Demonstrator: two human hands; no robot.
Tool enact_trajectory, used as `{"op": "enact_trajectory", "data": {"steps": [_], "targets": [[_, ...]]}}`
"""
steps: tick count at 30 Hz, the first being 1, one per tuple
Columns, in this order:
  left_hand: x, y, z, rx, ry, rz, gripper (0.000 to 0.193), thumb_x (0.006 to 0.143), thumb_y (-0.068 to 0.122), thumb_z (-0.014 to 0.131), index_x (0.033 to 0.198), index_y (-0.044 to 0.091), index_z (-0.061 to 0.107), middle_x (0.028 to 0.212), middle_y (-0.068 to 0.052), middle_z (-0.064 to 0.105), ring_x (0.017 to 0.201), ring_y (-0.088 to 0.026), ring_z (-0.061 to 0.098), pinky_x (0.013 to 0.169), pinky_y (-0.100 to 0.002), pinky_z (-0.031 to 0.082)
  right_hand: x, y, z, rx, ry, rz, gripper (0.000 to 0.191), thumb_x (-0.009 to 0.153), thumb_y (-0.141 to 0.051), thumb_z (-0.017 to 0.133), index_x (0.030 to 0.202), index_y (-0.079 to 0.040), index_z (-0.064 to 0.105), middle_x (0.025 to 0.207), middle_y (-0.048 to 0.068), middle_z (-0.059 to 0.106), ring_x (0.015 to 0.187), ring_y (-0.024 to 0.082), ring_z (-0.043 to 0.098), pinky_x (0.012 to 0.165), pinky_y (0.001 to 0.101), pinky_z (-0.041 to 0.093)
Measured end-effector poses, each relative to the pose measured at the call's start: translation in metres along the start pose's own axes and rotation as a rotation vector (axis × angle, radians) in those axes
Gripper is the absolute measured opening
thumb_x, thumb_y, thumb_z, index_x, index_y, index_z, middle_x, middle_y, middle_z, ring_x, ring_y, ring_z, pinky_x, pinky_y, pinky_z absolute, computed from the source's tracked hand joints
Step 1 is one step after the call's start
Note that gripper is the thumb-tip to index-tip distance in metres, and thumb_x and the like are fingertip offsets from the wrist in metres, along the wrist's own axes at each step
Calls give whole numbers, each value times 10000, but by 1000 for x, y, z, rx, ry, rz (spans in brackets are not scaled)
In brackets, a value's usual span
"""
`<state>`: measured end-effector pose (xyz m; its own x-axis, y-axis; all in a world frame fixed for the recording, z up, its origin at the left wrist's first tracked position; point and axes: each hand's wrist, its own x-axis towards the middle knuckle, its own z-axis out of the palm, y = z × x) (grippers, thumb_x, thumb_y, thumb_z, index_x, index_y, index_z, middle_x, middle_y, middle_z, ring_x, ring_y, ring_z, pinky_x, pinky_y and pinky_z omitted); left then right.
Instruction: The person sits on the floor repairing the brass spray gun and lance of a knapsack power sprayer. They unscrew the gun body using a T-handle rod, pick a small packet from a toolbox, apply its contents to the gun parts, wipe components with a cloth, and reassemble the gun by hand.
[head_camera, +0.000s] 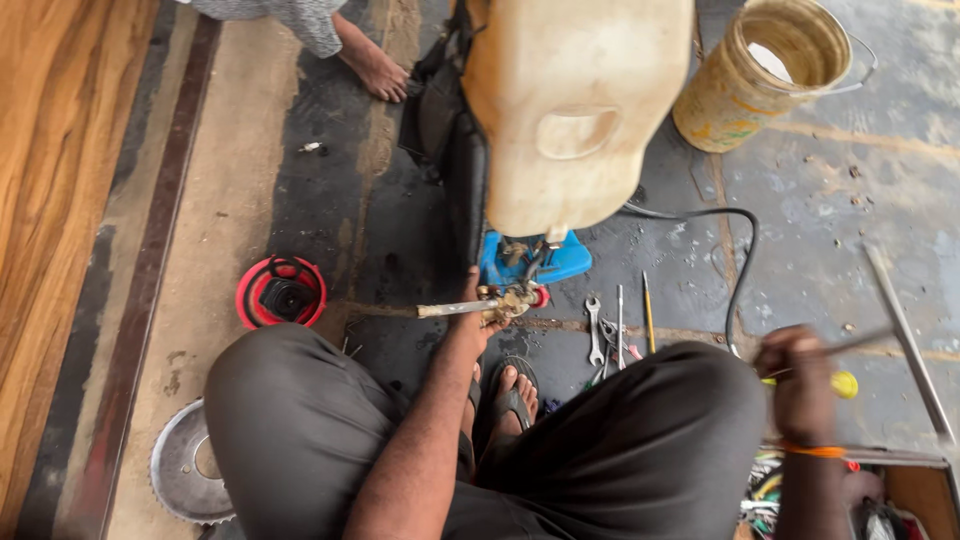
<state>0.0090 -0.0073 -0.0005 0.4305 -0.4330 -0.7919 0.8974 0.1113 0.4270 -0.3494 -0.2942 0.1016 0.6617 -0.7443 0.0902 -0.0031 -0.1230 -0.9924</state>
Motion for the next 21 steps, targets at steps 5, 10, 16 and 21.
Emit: {"op": "enact_trajectory", "data": {"steps": [5,10,16,21], "targets": [[-16,15,-1,55,-43,52,684,771,812,596,882,142,675,877,-78,734,807,-257,712,756,-456,566,32,-92,37,75,51,-245,664,1122,-683,382,951,-49,484,740,17,423,623,99,343,630,266,312],[-21,24,-3,94,22,71,739,742,850,609,861,122,662,852,-69,701,806,-259,704,722,-451,578,31,-147,117,211,47,-226,660,1172,-597,464,844,-25,450,695,17,326,573,98,228,566,232,184],[-14,24,-4,84,42,70,793,729,889,569,863,110,637,838,-75,681,762,-232,686,664,-421,577,50,-170,201,659,10,-64,691,1083,-638,409,717,-60,510,547,-19,335,516,122,285,524,263,234],[-7,23,-4,7,44,14,830,734,928,538,848,108,600,827,-118,664,714,-291,644,585,-420,530,55,-172,241,682,10,-13,744,1073,-680,399,689,-58,538,526,-25,311,507,122,276,519,266,241]]}}
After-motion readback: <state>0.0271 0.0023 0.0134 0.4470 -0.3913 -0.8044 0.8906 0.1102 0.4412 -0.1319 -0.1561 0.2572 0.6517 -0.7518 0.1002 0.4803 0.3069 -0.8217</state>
